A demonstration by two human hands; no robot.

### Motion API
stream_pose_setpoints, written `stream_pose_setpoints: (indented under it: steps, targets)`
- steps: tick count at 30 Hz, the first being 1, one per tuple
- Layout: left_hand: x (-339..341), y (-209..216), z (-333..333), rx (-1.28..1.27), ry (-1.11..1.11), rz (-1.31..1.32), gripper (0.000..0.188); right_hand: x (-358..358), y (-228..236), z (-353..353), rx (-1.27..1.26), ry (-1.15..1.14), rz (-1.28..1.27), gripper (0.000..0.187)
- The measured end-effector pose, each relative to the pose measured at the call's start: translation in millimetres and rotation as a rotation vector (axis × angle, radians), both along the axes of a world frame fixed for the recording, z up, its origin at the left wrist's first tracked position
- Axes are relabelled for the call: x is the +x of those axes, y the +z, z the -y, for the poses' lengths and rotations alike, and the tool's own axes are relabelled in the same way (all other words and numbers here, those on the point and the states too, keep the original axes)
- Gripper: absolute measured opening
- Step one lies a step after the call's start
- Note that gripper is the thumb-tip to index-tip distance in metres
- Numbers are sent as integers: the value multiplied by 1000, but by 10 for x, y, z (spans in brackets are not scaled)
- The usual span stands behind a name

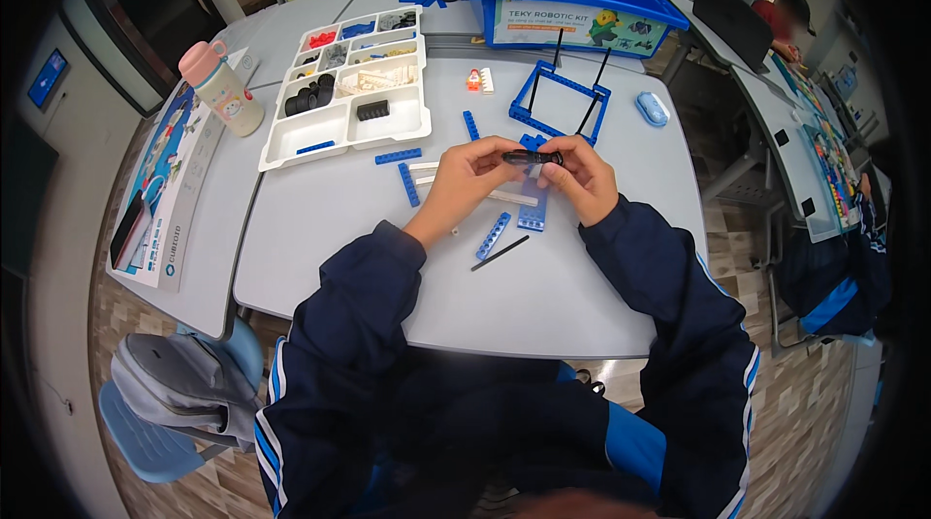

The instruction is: The person assembles a small structure using blue and white plastic pieces and black rods. They connect beams and plates, insert rods into a frame, and repeatedly pick up and place components on the table. The assembly remains incomplete by the end of the clip.

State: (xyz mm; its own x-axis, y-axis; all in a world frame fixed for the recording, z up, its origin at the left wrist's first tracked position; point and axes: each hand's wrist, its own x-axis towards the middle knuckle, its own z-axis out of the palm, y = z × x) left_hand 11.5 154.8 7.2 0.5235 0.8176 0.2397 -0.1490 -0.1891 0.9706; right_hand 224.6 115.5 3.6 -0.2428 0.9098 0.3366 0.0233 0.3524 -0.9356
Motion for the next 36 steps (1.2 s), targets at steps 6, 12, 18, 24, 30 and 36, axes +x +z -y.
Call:
stream_pose_setpoints:
  steps: [6, 12, 18, 24, 30, 36]
  targets:
    - [-5, 11, -17, -9, -3, -45, 24, -1, -6, 4, -5, -8, -2, 23]
    - [-5, 1, -15, -13, -11, -36, 25, -6, -12, 3, -8, -8, -16, 24]
    - [-8, -19, -21, 32, 0, -20, 23, 3, -31, -1, -7, -15, -4, 23]
    - [16, 1, -17, -11, 124, 66, 18, 4, -17, -13, -45, -88, -24, 24]
    - [4, 33, -16, -4, 150, 112, 18, 15, -32, -20, -60, -122, -17, 23]
    - [6, 58, -7, 15, 180, 116, 15, 5, -80, -53, -16, -125, -21, 22]
